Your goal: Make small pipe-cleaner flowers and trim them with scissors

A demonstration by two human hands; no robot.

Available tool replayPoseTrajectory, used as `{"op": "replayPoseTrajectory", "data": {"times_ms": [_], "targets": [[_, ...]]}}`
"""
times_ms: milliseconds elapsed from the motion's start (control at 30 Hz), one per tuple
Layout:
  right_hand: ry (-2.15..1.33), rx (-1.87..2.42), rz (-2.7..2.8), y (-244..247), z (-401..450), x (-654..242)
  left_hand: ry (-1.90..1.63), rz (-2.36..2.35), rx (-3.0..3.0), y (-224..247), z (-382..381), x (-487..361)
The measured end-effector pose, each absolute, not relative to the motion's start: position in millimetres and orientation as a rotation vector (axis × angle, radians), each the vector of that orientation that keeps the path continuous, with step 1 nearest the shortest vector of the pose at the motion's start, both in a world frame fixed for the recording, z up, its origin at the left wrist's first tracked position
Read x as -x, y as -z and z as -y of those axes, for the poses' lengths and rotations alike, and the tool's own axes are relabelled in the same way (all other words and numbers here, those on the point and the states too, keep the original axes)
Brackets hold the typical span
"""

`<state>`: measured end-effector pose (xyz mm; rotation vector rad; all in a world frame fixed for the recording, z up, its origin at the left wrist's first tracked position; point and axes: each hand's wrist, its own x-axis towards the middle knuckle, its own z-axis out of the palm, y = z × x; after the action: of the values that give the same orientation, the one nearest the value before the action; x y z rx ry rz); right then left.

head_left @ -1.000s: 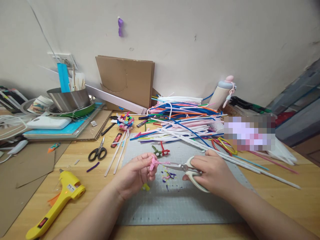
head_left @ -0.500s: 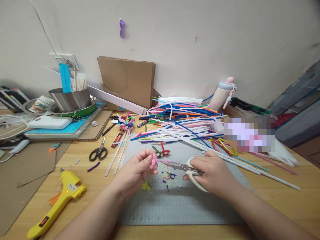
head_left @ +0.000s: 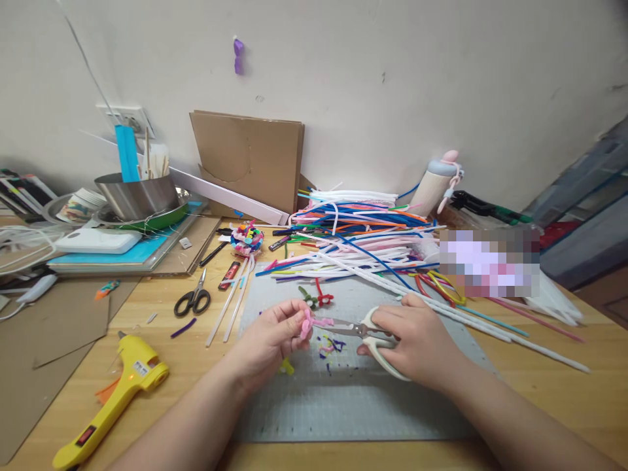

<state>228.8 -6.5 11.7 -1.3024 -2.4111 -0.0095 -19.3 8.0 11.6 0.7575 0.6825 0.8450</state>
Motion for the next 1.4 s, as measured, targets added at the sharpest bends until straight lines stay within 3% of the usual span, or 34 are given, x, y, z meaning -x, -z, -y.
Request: {"op": "replayPoseTrajectory", "data": {"times_ms": [800,1400], "targets": [[-0.117,1.374,2.384,-9,6,-233,-0.854,-0.629,-0.682,-15,-8,19],[0.083,1.340,2.420,-13,0,-233,-0.859,-0.611,-0.699,-17,-10,20]]}}
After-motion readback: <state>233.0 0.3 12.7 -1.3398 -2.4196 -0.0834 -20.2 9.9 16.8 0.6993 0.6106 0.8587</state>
